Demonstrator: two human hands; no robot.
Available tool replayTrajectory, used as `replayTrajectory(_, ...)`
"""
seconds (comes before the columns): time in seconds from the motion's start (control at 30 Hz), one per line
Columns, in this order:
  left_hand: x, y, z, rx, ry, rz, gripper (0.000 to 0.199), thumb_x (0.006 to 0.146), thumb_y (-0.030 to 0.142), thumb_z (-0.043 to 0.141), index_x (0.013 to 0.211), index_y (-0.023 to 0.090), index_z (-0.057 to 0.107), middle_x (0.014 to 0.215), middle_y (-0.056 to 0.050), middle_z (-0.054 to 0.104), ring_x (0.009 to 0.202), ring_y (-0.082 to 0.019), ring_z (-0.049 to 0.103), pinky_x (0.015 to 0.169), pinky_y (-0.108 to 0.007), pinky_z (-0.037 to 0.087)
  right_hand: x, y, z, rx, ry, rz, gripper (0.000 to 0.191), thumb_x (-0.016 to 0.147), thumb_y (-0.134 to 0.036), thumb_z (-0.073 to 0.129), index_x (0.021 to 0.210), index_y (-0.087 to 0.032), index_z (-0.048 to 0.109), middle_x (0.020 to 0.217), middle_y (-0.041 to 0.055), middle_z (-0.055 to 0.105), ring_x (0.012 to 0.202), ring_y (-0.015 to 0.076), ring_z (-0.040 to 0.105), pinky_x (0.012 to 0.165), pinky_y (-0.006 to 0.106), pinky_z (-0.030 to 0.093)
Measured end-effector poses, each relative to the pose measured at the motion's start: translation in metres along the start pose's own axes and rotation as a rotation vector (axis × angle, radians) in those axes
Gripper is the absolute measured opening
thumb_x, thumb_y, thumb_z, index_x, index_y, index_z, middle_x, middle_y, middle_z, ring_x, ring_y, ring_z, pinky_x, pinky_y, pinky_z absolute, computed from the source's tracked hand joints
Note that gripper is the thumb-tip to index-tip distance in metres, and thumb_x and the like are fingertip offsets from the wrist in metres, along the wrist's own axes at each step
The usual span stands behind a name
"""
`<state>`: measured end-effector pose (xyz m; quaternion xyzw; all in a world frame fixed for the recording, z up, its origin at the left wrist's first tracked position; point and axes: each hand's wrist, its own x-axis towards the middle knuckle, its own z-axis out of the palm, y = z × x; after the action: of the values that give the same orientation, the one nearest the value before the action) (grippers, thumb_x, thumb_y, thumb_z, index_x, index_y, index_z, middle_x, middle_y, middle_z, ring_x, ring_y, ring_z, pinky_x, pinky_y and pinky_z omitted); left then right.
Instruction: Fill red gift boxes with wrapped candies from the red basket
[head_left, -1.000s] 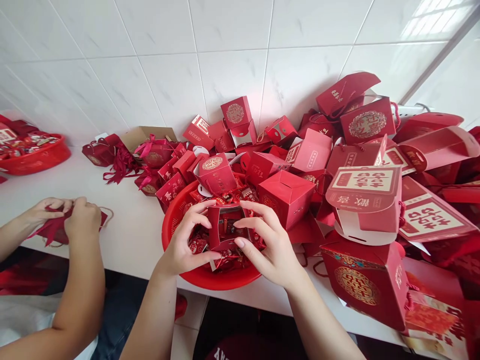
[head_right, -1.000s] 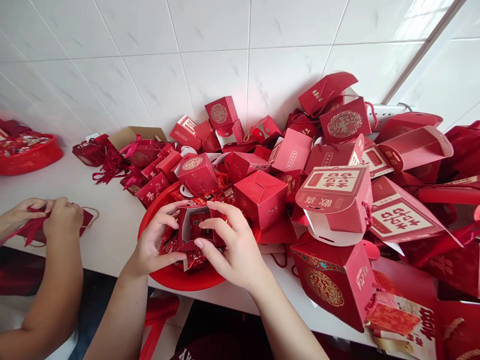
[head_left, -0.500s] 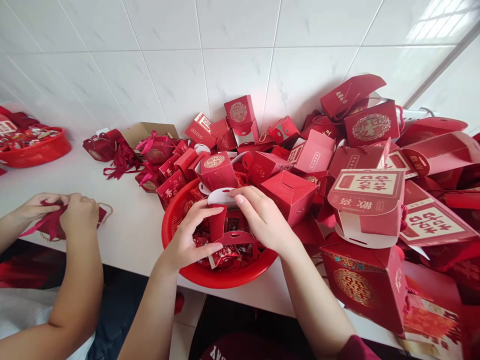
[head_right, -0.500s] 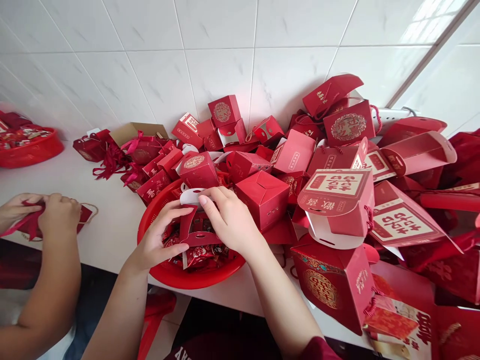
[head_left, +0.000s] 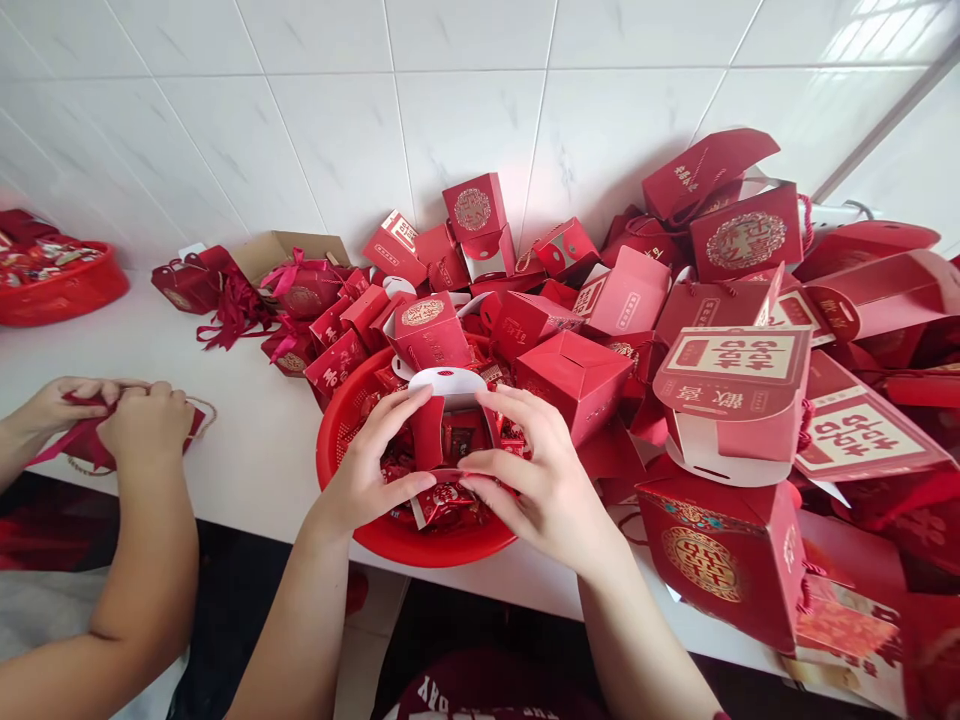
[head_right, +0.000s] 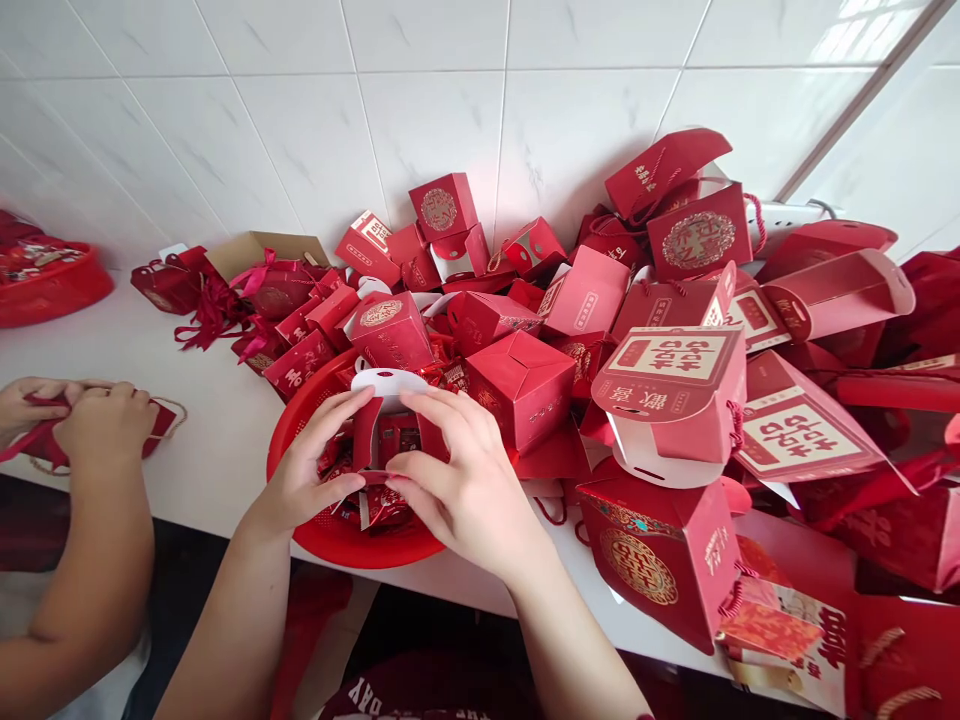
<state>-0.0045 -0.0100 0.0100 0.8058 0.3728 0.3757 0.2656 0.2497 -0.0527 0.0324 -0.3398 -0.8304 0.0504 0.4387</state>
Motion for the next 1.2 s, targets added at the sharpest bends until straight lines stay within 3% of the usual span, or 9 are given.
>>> replayTrajectory(0.1, 0.000, -0.001, 0.000, -0.024, -0.027, 0.012, 0.087, 0.085, 0.072, 0.064, 0.160, 0.036, 0.039, 0.161, -0.008, 0.039, 0.151, -0.037, 0.036, 0.126, -0.051, 0.032, -0.009, 0.000, 0.001, 0.041, 0.012, -0.038, 0.015, 0.097, -0.022, 0.068, 0.109, -0.028, 0.073, 0.153, 0.0091, 0.049, 0.148, 0.0328, 0.040, 0.118, 0.059, 0.043)
replayTrajectory(0.2, 0.000, -0.001, 0.000, -0.028, -0.048, 0.029, 0.092, 0.083, 0.082, 0.054, 0.160, 0.035, 0.039, 0.163, -0.008, 0.037, 0.152, -0.040, 0.033, 0.127, -0.052, 0.028, -0.018, 0.000, 0.005, 0.115, 0.047, -0.010, 0.018, 0.097, -0.017, 0.067, 0.112, -0.026, 0.070, 0.151, 0.0120, 0.049, 0.143, 0.0300, 0.047, 0.113, 0.053, 0.049)
replayTrajectory(0.3, -0.001, -0.001, 0.000, 0.024, -0.069, 0.016, 0.108, 0.072, 0.086, 0.062, 0.162, 0.034, 0.034, 0.165, -0.009, 0.033, 0.153, -0.042, 0.031, 0.128, -0.053, 0.027, -0.024, 0.003, 0.011, 0.200, 0.055, 0.066, 0.012, 0.098, -0.016, 0.065, 0.108, -0.022, 0.066, 0.140, 0.0138, 0.060, 0.130, 0.0248, 0.061, 0.106, 0.045, 0.054)
replayTrajectory(0.43, 0.000, 0.002, 0.001, 0.112, -0.064, -0.030, 0.098, 0.079, 0.067, 0.075, 0.162, 0.037, 0.033, 0.163, -0.008, 0.036, 0.152, -0.038, 0.035, 0.126, -0.049, 0.031, -0.025, 0.007, 0.019, 0.205, 0.030, 0.092, 0.009, 0.101, -0.018, 0.063, 0.109, -0.023, 0.063, 0.111, 0.0061, 0.077, 0.119, 0.0235, 0.068, 0.110, 0.048, 0.049)
replayTrajectory(0.7, 0.001, 0.004, 0.001, 0.108, -0.026, -0.004, 0.074, 0.085, 0.045, 0.078, 0.153, 0.039, 0.048, 0.157, -0.004, 0.044, 0.147, -0.030, 0.044, 0.124, -0.042, 0.037, -0.024, 0.009, 0.032, 0.249, 0.124, 0.222, 0.018, 0.102, -0.017, 0.057, 0.119, -0.025, 0.059, 0.106, 0.0062, 0.072, 0.098, 0.0212, 0.069, 0.087, 0.039, 0.057)
replayTrajectory(0.93, 0.000, 0.003, 0.004, 0.056, -0.001, 0.028, 0.054, 0.087, 0.033, 0.079, 0.137, 0.034, 0.058, 0.160, -0.007, 0.043, 0.149, -0.030, 0.043, 0.124, -0.048, 0.038, -0.019, 0.012, 0.039, 0.175, 0.241, 0.239, 0.032, 0.097, -0.017, 0.065, 0.127, -0.026, 0.056, 0.135, 0.0116, 0.059, 0.129, 0.0263, 0.057, 0.109, 0.047, 0.049)
replayTrajectory(1.0, -0.003, 0.001, 0.006, -0.014, 0.048, 0.033, 0.066, 0.082, 0.030, 0.083, 0.140, 0.033, 0.051, 0.162, -0.010, 0.042, 0.149, -0.032, 0.044, 0.120, -0.050, 0.043, -0.017, 0.012, 0.040, 0.201, 0.238, 0.304, 0.038, 0.097, -0.019, 0.065, 0.132, -0.027, 0.053, 0.143, 0.0120, 0.055, 0.136, 0.0272, 0.053, 0.113, 0.049, 0.047)
replayTrajectory(1.1, -0.004, -0.001, 0.008, -0.050, 0.061, 0.042, 0.099, 0.078, 0.029, 0.086, 0.158, 0.034, 0.028, 0.162, -0.014, 0.041, 0.148, -0.033, 0.045, 0.118, -0.052, 0.045, -0.015, 0.014, 0.043, 0.290, 0.180, 0.393, 0.048, 0.098, -0.022, 0.062, 0.143, -0.028, 0.045, 0.152, 0.0118, 0.049, 0.144, 0.0277, 0.046, 0.117, 0.051, 0.044)
replayTrajectory(1.2, -0.003, 0.000, 0.006, 0.049, 0.004, 0.056, 0.095, 0.081, 0.031, 0.084, 0.160, 0.034, 0.031, 0.160, -0.012, 0.043, 0.148, -0.032, 0.044, 0.122, -0.051, 0.040, -0.014, 0.016, 0.047, 0.338, 0.157, 0.431, 0.051, 0.098, -0.022, 0.060, 0.145, -0.029, 0.042, 0.156, 0.0110, 0.046, 0.147, 0.0275, 0.043, 0.119, 0.052, 0.043)
